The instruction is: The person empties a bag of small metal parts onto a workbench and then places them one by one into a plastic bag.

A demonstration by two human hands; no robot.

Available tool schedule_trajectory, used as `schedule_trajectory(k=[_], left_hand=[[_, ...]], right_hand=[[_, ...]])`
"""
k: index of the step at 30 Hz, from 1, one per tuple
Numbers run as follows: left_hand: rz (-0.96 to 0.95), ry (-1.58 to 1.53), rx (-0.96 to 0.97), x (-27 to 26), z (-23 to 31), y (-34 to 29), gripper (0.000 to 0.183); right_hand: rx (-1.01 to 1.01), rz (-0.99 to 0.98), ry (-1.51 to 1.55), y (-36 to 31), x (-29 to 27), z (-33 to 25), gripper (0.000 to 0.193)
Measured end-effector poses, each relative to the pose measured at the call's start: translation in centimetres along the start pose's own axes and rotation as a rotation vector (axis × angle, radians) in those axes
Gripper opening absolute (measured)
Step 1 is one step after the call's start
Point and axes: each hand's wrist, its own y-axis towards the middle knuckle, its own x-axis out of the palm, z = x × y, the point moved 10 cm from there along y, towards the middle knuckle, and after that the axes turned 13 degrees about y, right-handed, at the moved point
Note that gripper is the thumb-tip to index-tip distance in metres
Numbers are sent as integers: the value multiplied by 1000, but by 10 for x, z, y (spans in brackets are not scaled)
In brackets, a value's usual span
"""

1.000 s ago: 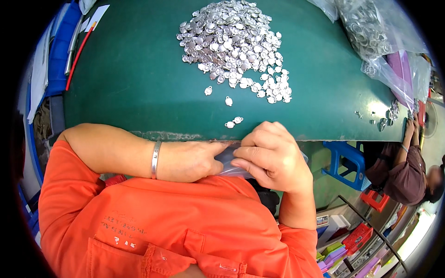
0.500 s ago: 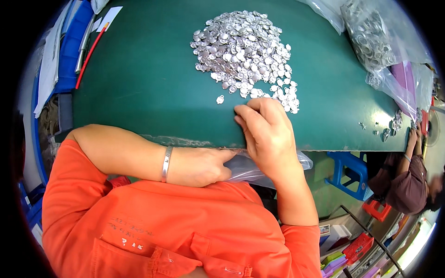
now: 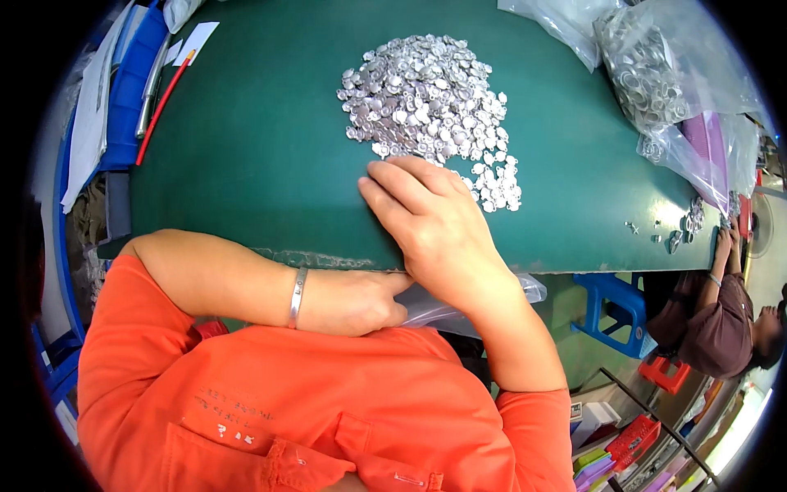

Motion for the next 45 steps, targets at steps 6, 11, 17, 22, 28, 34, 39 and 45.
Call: schedule_trajectory(k=[6,11,17,22,28,34,39,45], left_hand=[[72,-111,-27,-8,-1,0,18],[-77,-118,-36,3,-3,-3,17],[-101,-64,-18,8,-3,-2,14],[-129,-103,-33,8,-2,-1,14],[-92,-130,-27,5,-2,-1,14],[-104,-74,-31,4,-2,0,15],[-21,-44,-4,-3,1,-2,16],[-83,-126,-48,0,1,-1,15]], right_hand=[[86,-35,239,-33,-21,8,38],[348,429,159,-72,-65,34,19],[355,358,50,-65,-49,29,22],[380,347,57,-72,-49,32,21],[218,247,236,-81,-46,16,19],[192,172,202,-57,-38,10,26],[130,61,264,-55,-24,5,24],[148,123,196,-51,-35,5,27]])
